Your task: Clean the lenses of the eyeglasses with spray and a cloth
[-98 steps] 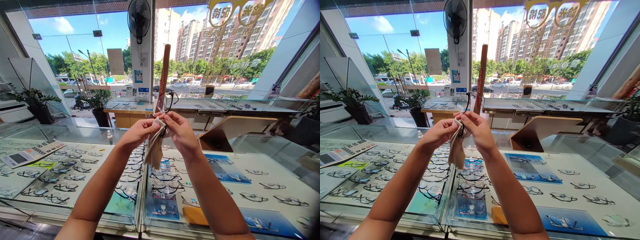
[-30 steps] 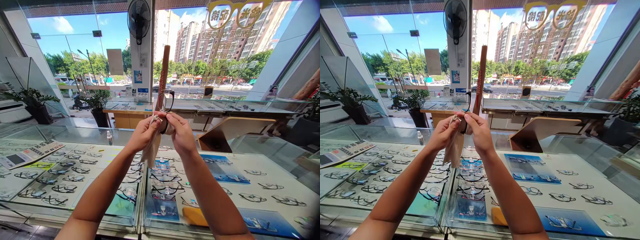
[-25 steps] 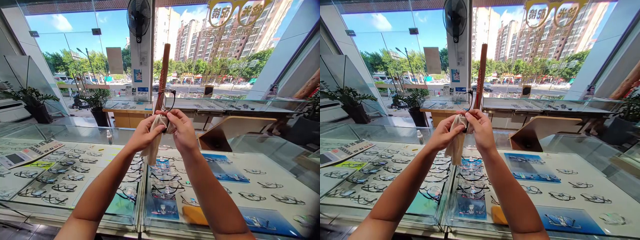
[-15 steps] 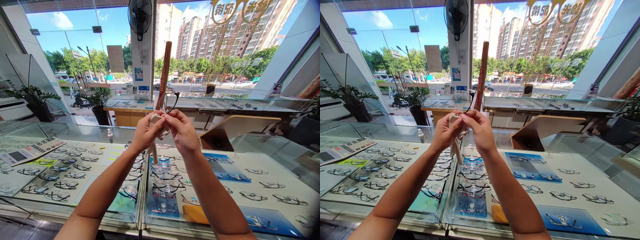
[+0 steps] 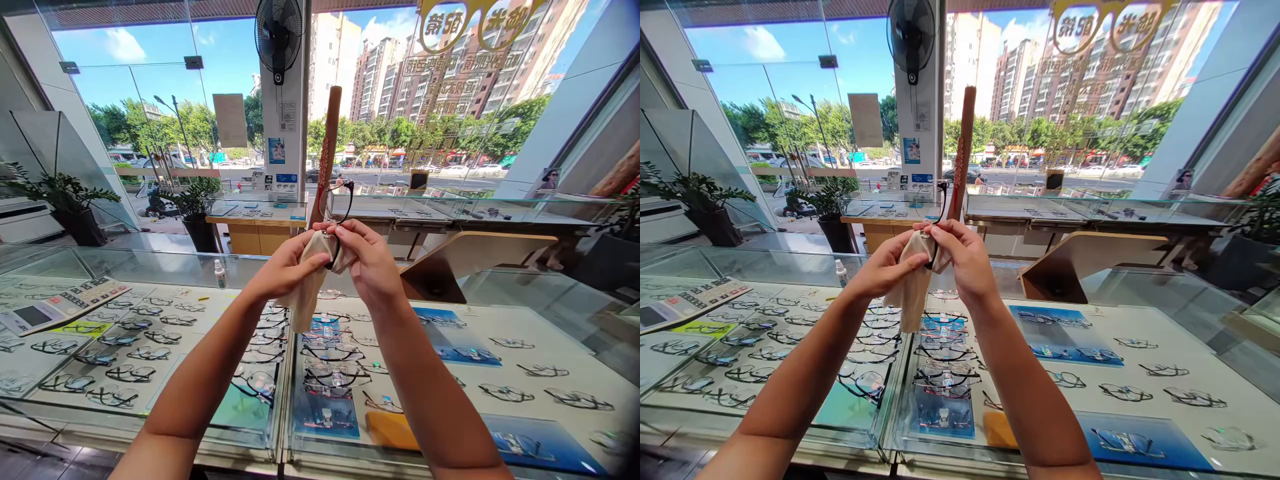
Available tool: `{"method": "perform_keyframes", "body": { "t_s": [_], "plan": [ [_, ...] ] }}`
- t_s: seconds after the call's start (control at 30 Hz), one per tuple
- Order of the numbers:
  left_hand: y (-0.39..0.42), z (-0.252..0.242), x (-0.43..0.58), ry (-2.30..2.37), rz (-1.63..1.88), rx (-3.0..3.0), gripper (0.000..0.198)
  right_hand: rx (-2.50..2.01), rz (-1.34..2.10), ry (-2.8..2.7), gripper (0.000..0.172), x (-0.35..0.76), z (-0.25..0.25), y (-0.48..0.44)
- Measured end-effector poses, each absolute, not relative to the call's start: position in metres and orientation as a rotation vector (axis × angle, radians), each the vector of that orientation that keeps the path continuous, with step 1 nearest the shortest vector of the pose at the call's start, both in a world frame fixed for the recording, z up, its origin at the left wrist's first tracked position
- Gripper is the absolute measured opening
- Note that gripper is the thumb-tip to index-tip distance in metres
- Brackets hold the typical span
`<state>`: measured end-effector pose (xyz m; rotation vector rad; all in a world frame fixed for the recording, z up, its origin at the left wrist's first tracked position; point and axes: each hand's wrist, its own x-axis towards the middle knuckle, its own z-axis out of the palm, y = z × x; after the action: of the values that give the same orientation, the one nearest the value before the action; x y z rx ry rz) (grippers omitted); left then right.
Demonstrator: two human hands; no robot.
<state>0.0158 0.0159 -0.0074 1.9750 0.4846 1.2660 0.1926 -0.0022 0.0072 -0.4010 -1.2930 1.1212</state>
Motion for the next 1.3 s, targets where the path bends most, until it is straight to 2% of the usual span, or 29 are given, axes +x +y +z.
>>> {"method": "perform_keyframes", "body": {
  "t_s": [0.27, 0.53, 0.87, 1.3],
  "plan": [
    [0.016, -0.018, 0.036, 0.589, 1.692, 1.864, 0.05, -0.375, 1.179, -1.26, 0.016, 0.185, 0.006, -0.007],
    [0.02, -0.009, 0.031, 0.494, 1.538, 1.804, 0.064, -0.345, 1.139, -1.286, 0.016, 0.188, 0.005, -0.001],
    [0.035, -0.007, 0.015, 0.567, 1.576, 1.516, 0.062, -0.465, 1.016, -1.442, 0.011, 0.206, 0.005, 0.011],
    [0.029, 0.002, 0.007, 0.496, 1.473, 1.556, 0.058, -0.61, 0.987, -1.727, 0.017, 0.2, 0.001, 0.013]
  ]
}}
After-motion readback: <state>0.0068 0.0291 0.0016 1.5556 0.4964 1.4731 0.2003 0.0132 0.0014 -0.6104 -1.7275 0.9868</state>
